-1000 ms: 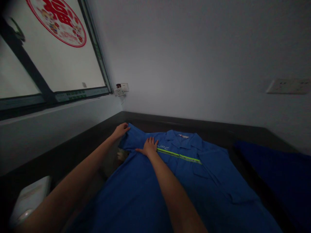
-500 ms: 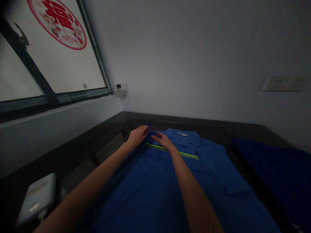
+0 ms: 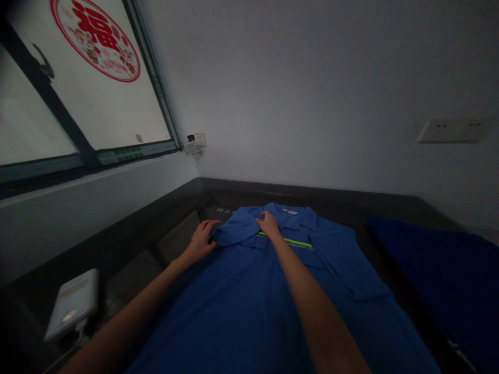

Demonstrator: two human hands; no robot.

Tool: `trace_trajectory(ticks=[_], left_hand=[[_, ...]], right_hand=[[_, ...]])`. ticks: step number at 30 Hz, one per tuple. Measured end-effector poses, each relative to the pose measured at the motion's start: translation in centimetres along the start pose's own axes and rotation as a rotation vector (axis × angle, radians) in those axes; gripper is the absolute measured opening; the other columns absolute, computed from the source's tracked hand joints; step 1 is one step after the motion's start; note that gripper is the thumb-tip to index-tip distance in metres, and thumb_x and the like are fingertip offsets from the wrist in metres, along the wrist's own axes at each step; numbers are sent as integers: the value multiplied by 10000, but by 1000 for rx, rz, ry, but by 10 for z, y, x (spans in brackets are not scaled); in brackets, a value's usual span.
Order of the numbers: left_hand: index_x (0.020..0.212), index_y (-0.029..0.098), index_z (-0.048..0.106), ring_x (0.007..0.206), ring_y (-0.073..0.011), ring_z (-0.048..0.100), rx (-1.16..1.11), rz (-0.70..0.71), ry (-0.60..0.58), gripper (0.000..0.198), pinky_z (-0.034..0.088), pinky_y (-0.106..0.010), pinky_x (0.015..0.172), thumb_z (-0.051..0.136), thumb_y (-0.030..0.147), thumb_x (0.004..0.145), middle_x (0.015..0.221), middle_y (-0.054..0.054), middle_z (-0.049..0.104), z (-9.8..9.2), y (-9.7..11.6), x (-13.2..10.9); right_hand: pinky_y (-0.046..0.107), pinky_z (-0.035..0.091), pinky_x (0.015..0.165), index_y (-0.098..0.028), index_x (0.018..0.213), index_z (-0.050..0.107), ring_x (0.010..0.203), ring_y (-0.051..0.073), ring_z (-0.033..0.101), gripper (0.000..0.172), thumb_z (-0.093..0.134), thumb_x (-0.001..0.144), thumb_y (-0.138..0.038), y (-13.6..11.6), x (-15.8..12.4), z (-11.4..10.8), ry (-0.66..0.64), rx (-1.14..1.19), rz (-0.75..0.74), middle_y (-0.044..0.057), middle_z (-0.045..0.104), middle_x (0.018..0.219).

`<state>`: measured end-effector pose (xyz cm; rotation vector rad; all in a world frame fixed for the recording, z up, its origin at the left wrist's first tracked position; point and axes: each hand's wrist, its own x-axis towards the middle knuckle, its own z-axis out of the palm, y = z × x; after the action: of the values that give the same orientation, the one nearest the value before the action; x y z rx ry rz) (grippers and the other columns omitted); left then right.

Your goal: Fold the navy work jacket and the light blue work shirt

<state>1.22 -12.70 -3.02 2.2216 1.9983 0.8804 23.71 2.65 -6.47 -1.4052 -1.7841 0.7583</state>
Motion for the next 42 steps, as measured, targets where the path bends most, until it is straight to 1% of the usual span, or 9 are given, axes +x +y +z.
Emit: trace_trajectory(ticks=[2,8,14,17,20,23,27,31,42], left_hand=[[1247,203,478,1164,-276,487,-8,-92,-13,617,409,-427,978,611,113,650,1226,-106,511,7,-18,-1],[1096,186,525,954,-191,598,-87,-128,28,308,492,-337,857,528,140,792,1046,-72,606,20,-42,2],[1112,165,561,983,-190,596,-121,-86,25,411,490,-342,895,527,35,724,1058,-79,610,18,-47,3],[1205,203,552,1159,-238,507,-55,34,34,559,423,-420,996,492,-7,690,1219,-96,545,14,-35,-2],[1266,215,517,1247,-241,445,67,310,-28,619,366,-455,1060,441,-23,700,1312,-96,512,12,-19,-6],[1349,166,432,1329,-228,377,149,441,-141,548,298,-455,1119,409,53,813,1398,-119,466,16,-10,-10],[1389,135,398,1391,-258,272,244,376,-256,474,271,-452,1132,385,223,924,1478,-148,359,24,-15,-16],[1420,198,369,1401,-260,240,259,352,-319,482,265,-454,1131,388,266,944,1509,-121,303,27,-23,-19],[1453,345,275,1413,-316,158,213,338,-488,536,215,-540,1120,414,279,939,1557,-79,163,10,-13,-20]], right_hand=[[308,485,736,-152,1076,599,733,168,625,354,656,727,-174,-3,1,5,-1,-57,-29,27,654,789],[245,447,713,-183,982,632,774,150,606,341,637,674,-39,-8,7,4,-17,-200,-118,5,640,805],[241,441,695,-170,954,657,764,155,608,281,619,703,-48,-4,11,-5,-21,-321,-133,15,651,799],[281,443,783,-179,962,666,873,187,605,234,623,743,-110,-7,6,-7,-11,-379,-167,50,664,900],[335,398,920,-173,1045,654,1058,228,550,251,543,821,-148,-19,6,-5,16,-429,-225,109,635,1077],[320,348,999,-149,1143,623,1158,217,506,311,466,875,-154,-35,11,9,-34,-456,-308,125,601,1197],[267,312,1042,-109,1265,552,1237,177,470,386,427,902,-154,-49,19,46,-176,-491,-395,122,547,1326],[362,266,1089,-82,1328,492,1325,215,385,430,363,930,-181,-47,23,75,-241,-548,-400,162,459,1410],[456,154,1133,-92,1428,350,1402,239,231,505,302,951,-250,-32,28,89,-299,-609,-384,130,306,1505]])
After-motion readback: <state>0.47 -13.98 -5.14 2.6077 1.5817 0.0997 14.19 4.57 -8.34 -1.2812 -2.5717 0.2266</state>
